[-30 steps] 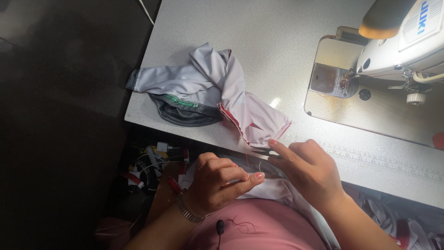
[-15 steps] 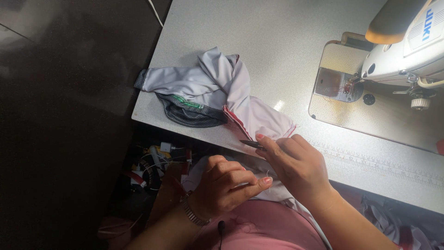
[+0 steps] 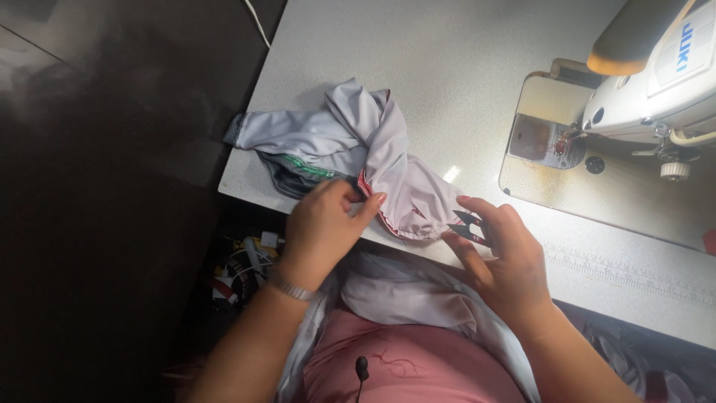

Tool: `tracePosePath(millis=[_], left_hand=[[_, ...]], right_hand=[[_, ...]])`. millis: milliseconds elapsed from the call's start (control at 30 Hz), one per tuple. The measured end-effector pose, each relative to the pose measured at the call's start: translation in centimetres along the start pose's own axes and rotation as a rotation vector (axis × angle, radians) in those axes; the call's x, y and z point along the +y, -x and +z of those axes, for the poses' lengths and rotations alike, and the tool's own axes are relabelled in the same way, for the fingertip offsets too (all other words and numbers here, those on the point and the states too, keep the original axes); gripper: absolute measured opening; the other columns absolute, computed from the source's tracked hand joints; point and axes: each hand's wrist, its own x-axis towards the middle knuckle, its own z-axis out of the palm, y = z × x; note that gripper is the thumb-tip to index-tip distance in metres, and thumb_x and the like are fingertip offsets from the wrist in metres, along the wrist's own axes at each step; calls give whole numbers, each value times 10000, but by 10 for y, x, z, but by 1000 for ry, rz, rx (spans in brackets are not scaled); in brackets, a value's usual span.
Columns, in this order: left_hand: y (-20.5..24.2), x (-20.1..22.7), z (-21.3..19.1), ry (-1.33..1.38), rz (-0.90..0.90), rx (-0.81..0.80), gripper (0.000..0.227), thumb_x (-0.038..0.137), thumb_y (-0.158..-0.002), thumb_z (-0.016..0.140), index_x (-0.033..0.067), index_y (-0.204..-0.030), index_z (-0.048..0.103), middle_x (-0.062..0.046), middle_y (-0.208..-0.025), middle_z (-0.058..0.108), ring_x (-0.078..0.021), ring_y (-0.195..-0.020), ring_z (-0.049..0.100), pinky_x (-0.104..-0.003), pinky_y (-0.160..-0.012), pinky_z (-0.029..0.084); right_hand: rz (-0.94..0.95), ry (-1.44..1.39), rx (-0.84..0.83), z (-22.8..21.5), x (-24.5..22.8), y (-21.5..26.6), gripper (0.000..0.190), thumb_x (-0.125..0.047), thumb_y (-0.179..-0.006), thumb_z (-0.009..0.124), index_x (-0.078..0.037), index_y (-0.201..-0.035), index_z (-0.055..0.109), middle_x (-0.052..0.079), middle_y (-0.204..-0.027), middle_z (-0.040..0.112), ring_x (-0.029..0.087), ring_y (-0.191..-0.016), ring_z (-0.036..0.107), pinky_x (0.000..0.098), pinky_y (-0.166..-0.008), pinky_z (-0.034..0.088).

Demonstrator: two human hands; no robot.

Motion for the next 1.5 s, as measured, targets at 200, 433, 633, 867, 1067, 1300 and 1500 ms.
tracePosePath(millis=[200, 433, 633, 867, 1067, 1300, 1500], left_hand=[[-11, 24, 10, 417, 97, 160, 255, 335, -781, 850, 142, -792, 683, 12, -694, 665, -168, -671, 721, -269, -601, 554], [3, 103, 24, 1112, -19, -306, 160, 250, -891, 788, 98, -858, 750, -19, -718, 751, -28, -716, 636, -231, -608, 574], [2, 123, 38, 907, -2, -380, 117, 235, -875, 805, 124, -909, 794, -22, -719, 733, -12, -628, 577, -205, -494, 516], [-39, 105, 26, 518, 224, 133, 220, 422, -963, 700, 202, -953, 707, 54, -900, 757, -133, -848, 734, -235, -709, 590], [-15, 136, 27, 693, 432, -530, 413, 308, -775, 843, 59, -1091, 750, -148, -913, 770, -278, -865, 745, -387, -784, 580], [-40, 123, 31, 661, 160, -607, 180, 237, -908, 714, 89, -964, 800, -71, -761, 778, -150, -709, 726, -267, -662, 570], [-48, 129, 26, 569, 226, -469, 175, 237, -917, 717, 77, -918, 788, -45, -679, 713, -131, -614, 643, -249, -567, 513]], right_hand=[[154, -72, 89, -32, -4, -10, 437, -285, -958, 717, -102, -1347, 640, 154, -1008, 606, 321, -834, 626, 452, -756, 540], [444, -506, 12, -49, 51, 18, 889, -66, -788, 755, -130, -1569, 334, -43, -843, 306, 71, -722, 402, 175, -702, 406], [781, -652, 171, -30, 26, 23, 246, -320, -930, 753, -82, -990, 737, 137, -532, 645, 179, -473, 657, 387, -424, 599], [972, -1044, 201, -59, -8, 9, 216, -171, -998, 659, 45, -996, 673, 262, -828, 726, 376, -753, 759, 556, -692, 628], [893, -1051, 40, -65, -11, 6, 268, -171, -990, 612, 75, -977, 718, 259, -919, 775, 373, -900, 780, 552, -784, 626], [901, -862, -10, -73, 1, -2, 268, -215, -1015, 637, 37, -960, 710, 198, -727, 716, 277, -676, 711, 433, -722, 598], [583, -358, 23, -81, 11, 10, 376, -345, -1026, 600, -68, -1273, 659, 154, -818, 672, 268, -774, 650, 392, -709, 536]])
